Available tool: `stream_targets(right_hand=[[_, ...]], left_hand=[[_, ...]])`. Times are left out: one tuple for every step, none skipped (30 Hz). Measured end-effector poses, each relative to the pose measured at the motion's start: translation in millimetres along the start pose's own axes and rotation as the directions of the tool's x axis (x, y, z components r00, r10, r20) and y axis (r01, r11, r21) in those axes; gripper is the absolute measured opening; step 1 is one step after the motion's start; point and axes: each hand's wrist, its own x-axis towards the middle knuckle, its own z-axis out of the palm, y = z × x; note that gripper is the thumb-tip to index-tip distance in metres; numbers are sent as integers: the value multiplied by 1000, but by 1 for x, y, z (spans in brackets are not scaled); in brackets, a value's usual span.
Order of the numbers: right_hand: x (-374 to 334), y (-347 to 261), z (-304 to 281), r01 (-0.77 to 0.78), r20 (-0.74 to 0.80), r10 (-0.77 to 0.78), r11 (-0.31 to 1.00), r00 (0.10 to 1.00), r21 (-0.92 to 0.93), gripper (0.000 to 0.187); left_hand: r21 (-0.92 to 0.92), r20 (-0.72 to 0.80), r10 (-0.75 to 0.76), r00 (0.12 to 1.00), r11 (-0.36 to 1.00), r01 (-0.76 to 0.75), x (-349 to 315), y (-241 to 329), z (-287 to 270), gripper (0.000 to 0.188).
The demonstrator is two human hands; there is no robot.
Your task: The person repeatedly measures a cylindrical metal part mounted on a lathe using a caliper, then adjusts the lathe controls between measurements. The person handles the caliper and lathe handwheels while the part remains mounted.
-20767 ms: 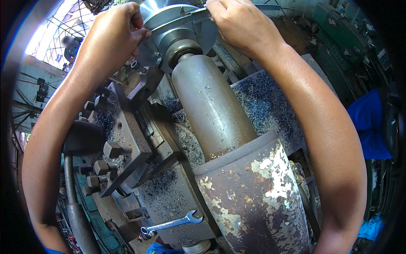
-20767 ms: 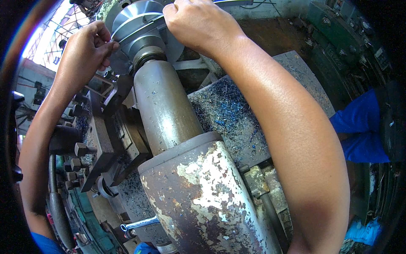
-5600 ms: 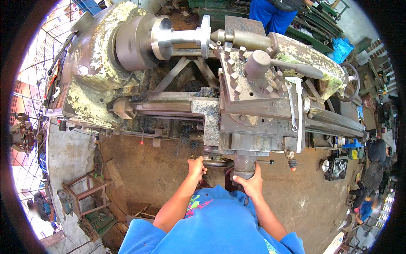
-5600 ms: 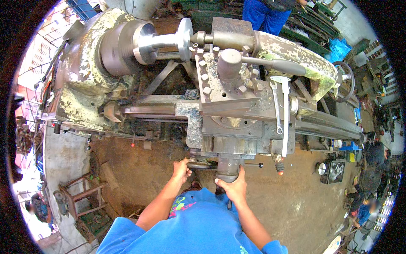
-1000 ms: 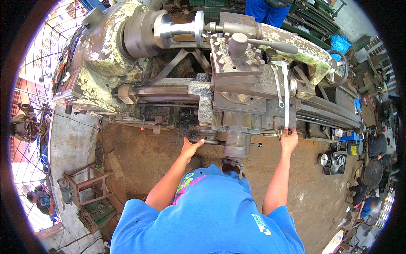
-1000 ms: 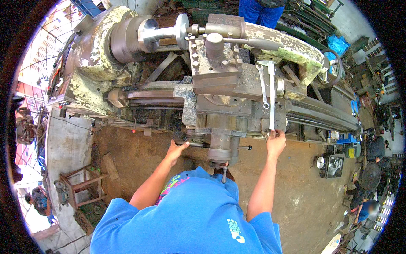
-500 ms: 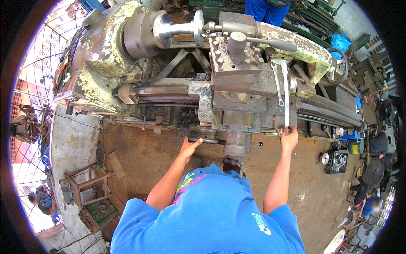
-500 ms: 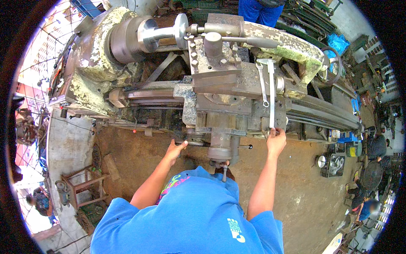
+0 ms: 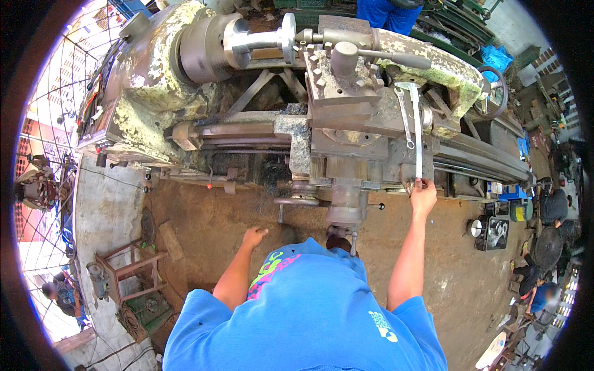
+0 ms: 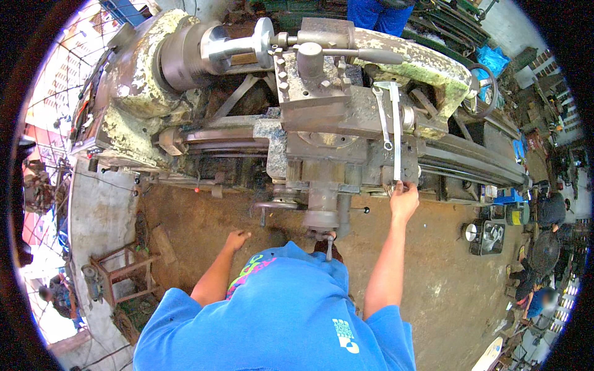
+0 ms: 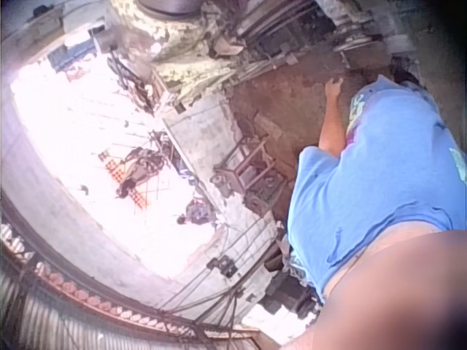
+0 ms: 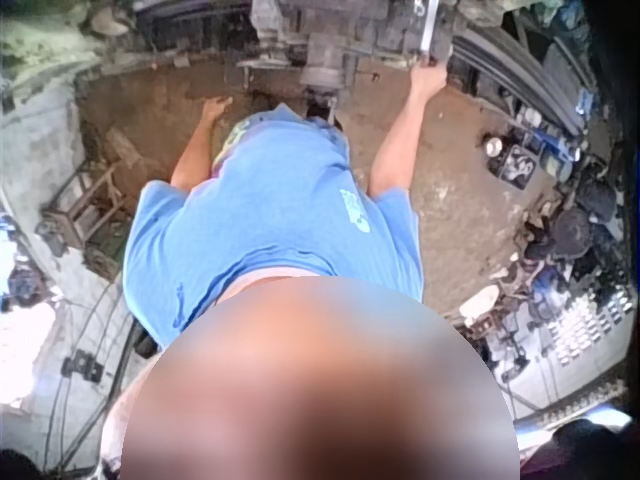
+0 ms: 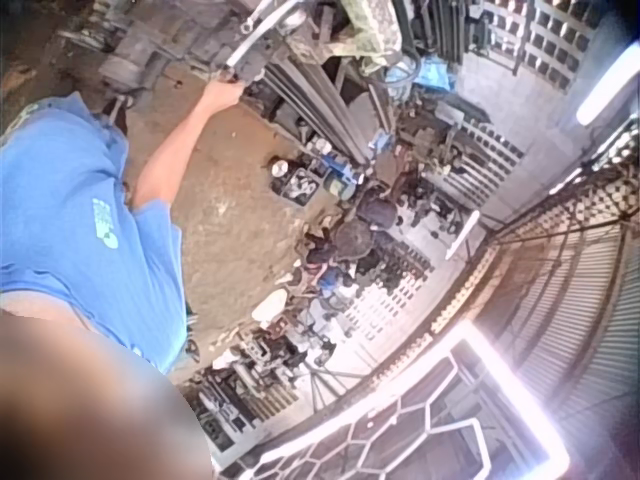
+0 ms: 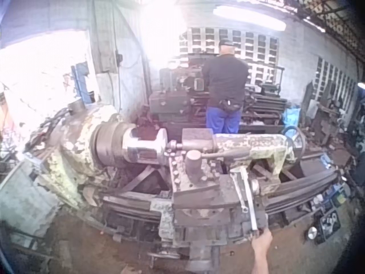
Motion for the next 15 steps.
stream_targets(right_hand=[[0, -1, -1, -5, 7, 5, 1000, 1000, -5, 24], [0, -2, -1, -10, 13, 10, 1000, 1000, -10, 26], [0, -3, -2, -20, 16, 21, 1000, 1000, -20, 27], [0, -4, -3, 2, 16, -2, 1000, 1000, -15, 27], [0, -5, -4, 19, 14, -18, 1000, 1000, -16, 27], [-1, -5, -5, 34, 10, -33, 999, 999, -26, 27], [-1, -5, -5, 24, 11, -23, 1000, 1000, -9, 27], [-1, -5, -5, 16, 12, -16, 1000, 1000, -4, 27], [-1, -4, -5, 23, 11, -23, 1000, 1000, -3, 26], [-2, -3, -5, 27, 0, -27, 1000, 1000, 7, 24], [-3, -3, -5, 47, -13, -47, 999, 999, 17, 23], [-2, -3, -4, 76, -29, -75, 997, 997, 31, 21], [-2, -4, -3, 87, -19, -86, 995, 996, 39, 20], [-2, -3, -3, 106, -12, -106, 993, 994, 48, 20], [-2, -2, -3, 128, -4, -128, 990, 992, 56, 19]], left_hand=[[119, 38, -80, 996, 990, 74, 2, -28, 8, 45], [270, 139, -76, 987, 962, 36, 4, -53, 14, 45], [456, 280, -144, 949, 890, 1, 5, -76, 19, 45], [424, 317, -133, 939, 905, -15, -3, -98, 24, 43], [438, 377, -229, 897, 898, 45, -9, -113, 29, 42], [379, 381, -159, 911, 925, 3, -11, -121, 33, 44], [343, 384, -173, 907, 939, 34, -18, -127, 38, 47], [314, 417, -204, 885, 947, 70, -22, -130, 40, 47], [305, 371, -183, 910, 950, 67, -28, -130, 41, 46], [302, 354, -181, 918, 951, 71, -31, -127, 42, 41], [309, 363, -126, 923, 951, 8, -34, -122, 40, 36], [402, 319, 38, 947, 899, -172, -39, -115, 40, 30], [503, 323, 255, 911, 769, -394, -38, -106, 32, 26], [626, 377, 378, 845, 569, -534, -42, -93, 26, 23], [297, 20, 176, 984, 939, -174, -49, -77, 25, 19]])
